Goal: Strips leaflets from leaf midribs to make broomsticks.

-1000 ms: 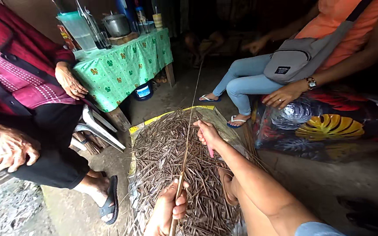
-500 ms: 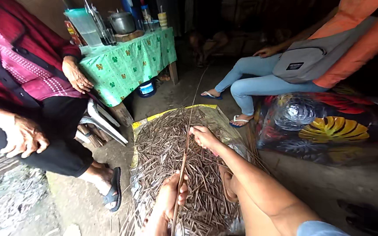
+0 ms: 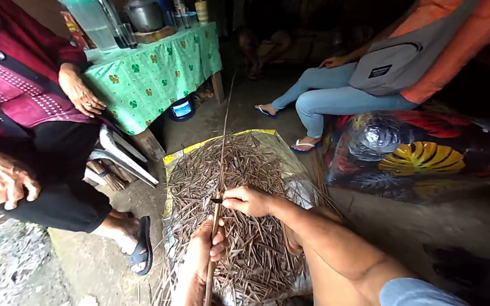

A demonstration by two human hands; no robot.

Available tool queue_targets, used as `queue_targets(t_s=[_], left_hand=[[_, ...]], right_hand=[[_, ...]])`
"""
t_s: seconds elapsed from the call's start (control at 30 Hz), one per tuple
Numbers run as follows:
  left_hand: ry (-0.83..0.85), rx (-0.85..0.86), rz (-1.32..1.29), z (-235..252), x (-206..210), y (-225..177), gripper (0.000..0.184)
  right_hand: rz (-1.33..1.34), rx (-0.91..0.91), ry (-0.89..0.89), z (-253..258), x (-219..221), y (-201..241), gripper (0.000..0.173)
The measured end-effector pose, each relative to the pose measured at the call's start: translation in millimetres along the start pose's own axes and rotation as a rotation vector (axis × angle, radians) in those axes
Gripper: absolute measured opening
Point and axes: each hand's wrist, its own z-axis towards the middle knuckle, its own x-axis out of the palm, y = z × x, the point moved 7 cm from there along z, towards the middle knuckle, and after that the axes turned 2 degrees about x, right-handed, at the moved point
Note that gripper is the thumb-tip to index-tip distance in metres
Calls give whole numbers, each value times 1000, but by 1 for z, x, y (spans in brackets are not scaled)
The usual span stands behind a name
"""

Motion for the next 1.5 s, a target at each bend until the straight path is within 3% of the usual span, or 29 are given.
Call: queue_targets(t_s=[0.2,0.33,0.57,0.83,1.0,1.33,1.5], left_hand=[[-60,54,63,6,-5,-4,48],[-71,75,101,7,-3,-4,50],[-148,157,159,0,-5,-11,47],[-236,291,166,4,-3,-12,32],[-245,338,196,0,-4,-16,33],[-207,258,181,0,-5,-16,34],[-193,221,147,1,-2,-12,34]], right_hand=[[-103,7,118,-4,25,20,36],[-171,-13,104,-2,30,17,38],[-66,-80,99,0,27,19,36],[-27,46,69,4,35,21,38],[-52,-85,48,5,35,19,36],[-242,-52,-12,2,31,13,38],[-291,-119,-44,3,25,9,39]])
